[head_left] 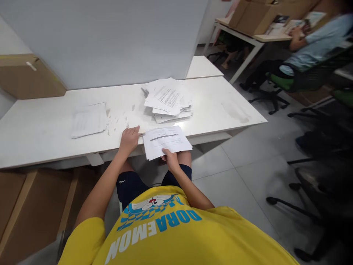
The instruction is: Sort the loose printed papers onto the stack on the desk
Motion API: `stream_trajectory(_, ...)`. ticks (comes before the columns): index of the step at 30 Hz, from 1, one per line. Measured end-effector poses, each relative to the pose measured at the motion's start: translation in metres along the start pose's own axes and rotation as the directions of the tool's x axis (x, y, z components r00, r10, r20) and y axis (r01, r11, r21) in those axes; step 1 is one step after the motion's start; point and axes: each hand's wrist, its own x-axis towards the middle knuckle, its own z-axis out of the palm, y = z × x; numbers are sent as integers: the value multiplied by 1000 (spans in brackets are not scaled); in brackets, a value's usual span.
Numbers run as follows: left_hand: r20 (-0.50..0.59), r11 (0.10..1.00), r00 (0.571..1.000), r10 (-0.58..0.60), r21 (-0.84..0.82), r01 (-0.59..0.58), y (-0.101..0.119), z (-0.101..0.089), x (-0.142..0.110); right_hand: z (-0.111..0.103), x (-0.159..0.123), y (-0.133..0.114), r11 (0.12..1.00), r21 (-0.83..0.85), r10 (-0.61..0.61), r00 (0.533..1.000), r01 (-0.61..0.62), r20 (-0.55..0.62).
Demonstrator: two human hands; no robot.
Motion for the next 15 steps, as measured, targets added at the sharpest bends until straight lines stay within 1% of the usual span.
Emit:
stream_trajectory(2,-35,1000,999,-6,-13,6,-2,2,2,-4,-2,1,999,47,-14,1000,15,-15)
stream_trajectory(6,-74,997,997,-28,-77,22,-5,2,5,-20,-10,-1,991,106,-82,996,86,-48)
stream_trajectory(8,-124,991,991,-39,-134,22,-2,1,4,-28,-15,-3,989,92,-117,993,118,-11)
stream_trajectory(10,-206,966,975,-88,-257,33,6,-3,0,-35,-18,-6,987,40,-157,985,155,68)
stream_trajectory(11,-225,932,966,-131,-360,42,12,-6,-3,-37,-19,-8,985,6,-173,978,174,119)
stream_trajectory(12,-210,870,961,-180,-489,56,19,-9,-6,-39,-19,-11,982,-28,-179,968,186,174)
stream_trajectory(13,-166,773,959,-229,-629,76,27,-13,-10,-40,-19,-14,980,-62,-170,958,189,232)
stream_trajectory(15,-11,499,958,-287,-855,140,42,-23,-16,-41,-15,-22,978,-129,-113,932,166,344)
